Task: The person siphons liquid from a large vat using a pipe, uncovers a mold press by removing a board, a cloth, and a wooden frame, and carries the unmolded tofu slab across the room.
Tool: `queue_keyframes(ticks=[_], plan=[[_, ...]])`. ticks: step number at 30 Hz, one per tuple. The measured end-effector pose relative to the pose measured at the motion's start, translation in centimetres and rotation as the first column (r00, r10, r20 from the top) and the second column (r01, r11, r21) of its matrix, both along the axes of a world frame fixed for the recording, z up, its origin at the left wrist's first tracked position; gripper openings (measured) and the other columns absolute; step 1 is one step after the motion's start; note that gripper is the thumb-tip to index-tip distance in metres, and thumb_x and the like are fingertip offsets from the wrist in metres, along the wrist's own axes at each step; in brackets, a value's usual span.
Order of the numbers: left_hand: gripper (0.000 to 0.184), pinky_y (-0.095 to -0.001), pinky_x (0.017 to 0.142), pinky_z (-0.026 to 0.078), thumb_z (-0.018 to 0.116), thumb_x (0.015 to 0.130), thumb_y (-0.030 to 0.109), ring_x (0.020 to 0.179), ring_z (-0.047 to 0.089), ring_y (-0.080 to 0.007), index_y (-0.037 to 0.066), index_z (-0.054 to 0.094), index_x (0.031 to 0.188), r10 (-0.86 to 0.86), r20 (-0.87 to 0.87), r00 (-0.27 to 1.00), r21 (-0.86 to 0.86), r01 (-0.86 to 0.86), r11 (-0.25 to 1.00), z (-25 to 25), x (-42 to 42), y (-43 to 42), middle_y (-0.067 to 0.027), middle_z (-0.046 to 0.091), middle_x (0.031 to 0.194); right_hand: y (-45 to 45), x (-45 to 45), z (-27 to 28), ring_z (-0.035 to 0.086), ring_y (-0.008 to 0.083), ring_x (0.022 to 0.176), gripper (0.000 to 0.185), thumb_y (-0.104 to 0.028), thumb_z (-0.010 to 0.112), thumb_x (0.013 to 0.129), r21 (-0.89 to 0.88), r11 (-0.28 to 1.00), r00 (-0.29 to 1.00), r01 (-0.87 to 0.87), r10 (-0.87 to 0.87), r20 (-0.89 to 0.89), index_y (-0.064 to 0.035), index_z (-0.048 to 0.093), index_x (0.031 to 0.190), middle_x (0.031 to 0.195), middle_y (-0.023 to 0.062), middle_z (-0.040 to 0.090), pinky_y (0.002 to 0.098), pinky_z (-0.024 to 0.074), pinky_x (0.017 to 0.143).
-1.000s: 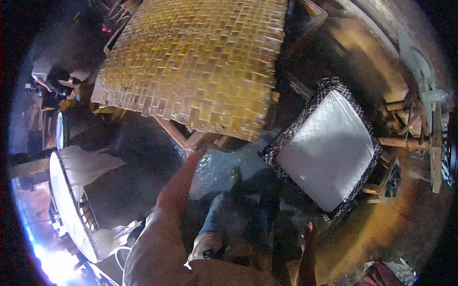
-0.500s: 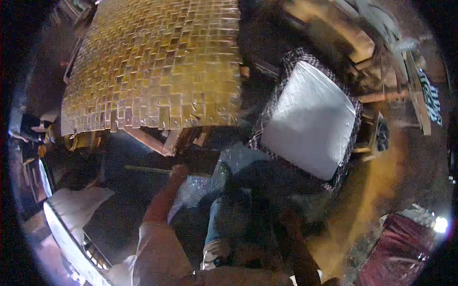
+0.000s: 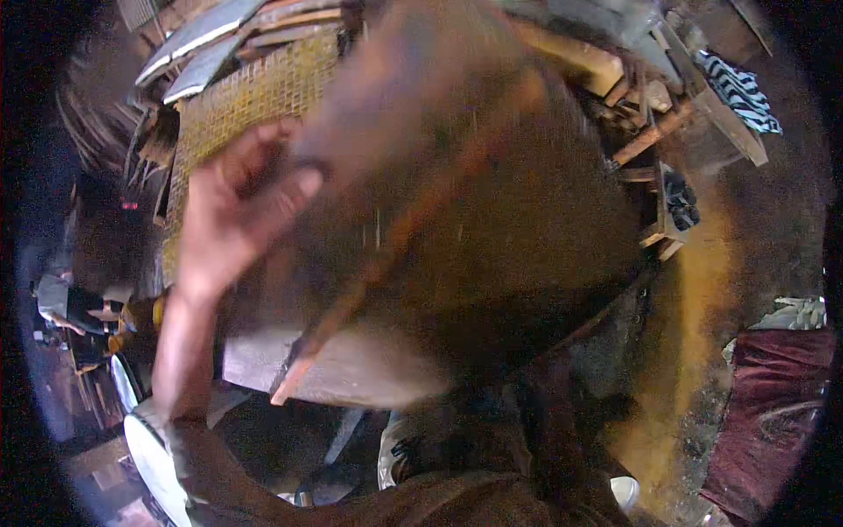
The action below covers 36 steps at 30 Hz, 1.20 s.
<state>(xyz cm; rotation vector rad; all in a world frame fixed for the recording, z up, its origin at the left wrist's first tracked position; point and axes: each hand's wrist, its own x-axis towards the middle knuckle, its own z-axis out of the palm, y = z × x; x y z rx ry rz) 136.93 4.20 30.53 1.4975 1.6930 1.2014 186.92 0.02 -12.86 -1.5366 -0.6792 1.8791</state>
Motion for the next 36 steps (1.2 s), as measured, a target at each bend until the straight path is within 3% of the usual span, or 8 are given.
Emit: queue_keyframes(ticks=[6, 8, 11, 13, 17, 21, 30, 36], plan=[[0.036, -0.0378, 0.085, 0.045, 0.064, 0.088, 0.030, 0.099, 0.058, -0.0239, 0.003, 0.058, 0.112, 0.176, -0.456, 0.873, -0.253, -0.317, 0.914, -15.9, 2.5, 1.4, -0.0121, 0.063, 0.101, 9.8, 13.4, 8.3, 0.049, 0.0267, 0.117, 0.048, -0.041, 0.043, 0.097, 0.227, 0.974, 0.879, 0.007, -0.114, 0.462, -0.0087, 0.046, 0.132, 0.134, 0.0113, 0.045, 0.0448, 0.0428, 0.094], [0.026, -0.0360, 0.078, 0.048, 0.063, 0.086, 0.025, 0.089, 0.059, -0.0221, 0.004, 0.061, 0.101, 0.378, 0.298, 0.876, -0.193, -0.332, 0.923, -29.0, 6.8, 1.6, -0.0094, 0.063, 0.095, 12.6, 16.2, 9.1, 0.048, 0.0267, 0.118, 0.048, -0.040, 0.044, 0.097, 0.210, 0.977, 0.798, -0.047, -0.089, 0.596, -0.0087, 0.046, 0.133, 0.136, 0.0111, 0.044, 0.0443, 0.0414, 0.096], [0.012, -0.0334, 0.064, 0.051, 0.062, 0.084, 0.018, 0.070, 0.062, -0.0193, 0.007, 0.065, 0.084, 0.363, 0.896, 0.256, -0.204, -0.488, 0.849, -43.7, 12.0, 2.9, -0.0028, 0.065, 0.078, 15.9, 18.5, 6.8, 0.046, 0.0267, 0.120, 0.048, -0.039, 0.044, 0.096, 0.076, 0.987, 0.689, -0.140, 0.042, 0.723, -0.0088, 0.045, 0.133, 0.137, 0.0108, 0.043, 0.0435, 0.0394, 0.099], [0.010, -0.0367, 0.062, 0.051, 0.062, 0.082, 0.015, 0.066, 0.062, -0.0219, 0.005, 0.066, 0.082, 0.526, 0.441, 0.728, -0.243, -0.467, 0.850, -48.2, 12.5, 3.1, -0.0033, 0.066, 0.075, 18.7, 18.2, 4.8, 0.045, 0.0267, 0.121, 0.047, -0.038, 0.045, 0.096, 0.022, 0.986, 0.665, -0.167, 0.096, 0.740, -0.0088, 0.045, 0.134, 0.138, 0.0106, 0.042, 0.0429, 0.0381, 0.101], [0.013, -0.0386, 0.065, 0.051, 0.064, 0.079, 0.016, 0.069, 0.063, -0.0265, 0.004, 0.067, 0.085, 0.328, -0.155, 0.932, -0.316, -0.361, 0.877, -52.5, 10.2, 7.1, -0.0100, 0.068, 0.077, 23.0, 17.5, -0.1, 0.046, 0.0272, 0.120, 0.046, -0.036, 0.046, 0.096, 0.001, 0.981, 0.658, -0.193, 0.128, 0.742, -0.0086, 0.046, 0.133, 0.137, 0.0113, 0.043, 0.0431, 0.0388, 0.100], [0.023, -0.0395, 0.066, 0.051, 0.067, 0.079, 0.025, 0.073, 0.065, -0.0297, 0.004, 0.067, 0.087, 0.507, 0.304, 0.806, -0.283, -0.432, 0.856, -52.8, 9.7, 13.8, -0.0155, 0.067, 0.079, 27.3, 16.4, -3.6, 0.047, 0.0278, 0.119, 0.045, -0.034, 0.048, 0.095, 0.025, 0.981, 0.661, -0.193, 0.111, 0.742, -0.0084, 0.046, 0.132, 0.135, 0.0120, 0.044, 0.0432, 0.0396, 0.099], [0.040, -0.0454, 0.074, 0.049, 0.071, 0.076, 0.039, 0.085, 0.063, -0.0364, 0.003, 0.068, 0.093, 0.261, -0.368, 0.892, -0.456, -0.418, 0.786, -53.5, 8.8, 20.2, -0.0198, 0.065, 0.083, 33.2, 13.5, -6.7, 0.049, 0.0290, 0.116, 0.043, -0.030, 0.051, 0.093, 0.134, 0.970, 0.608, -0.202, 0.017, 0.794, -0.0079, 0.048, 0.129, 0.130, 0.0135, 0.048, 0.0435, 0.0412, 0.097], [0.064, -0.0507, 0.098, 0.037, 0.067, 0.078, 0.040, 0.121, 0.043, -0.0416, 0.006, 0.049, 0.129, 0.220, -0.607, 0.764, -0.168, -0.394, 0.904, -50.6, 12.3, 22.5, -0.0238, 0.042, 0.135, 35.3, 9.0, -6.9, 0.050, 0.0298, 0.115, 0.042, -0.027, 0.054, 0.091, 0.221, 0.937, 0.527, -0.272, -0.048, 0.849, -0.0076, 0.049, 0.128, 0.127, 0.0145, 0.050, 0.0436, 0.0423, 0.096]])
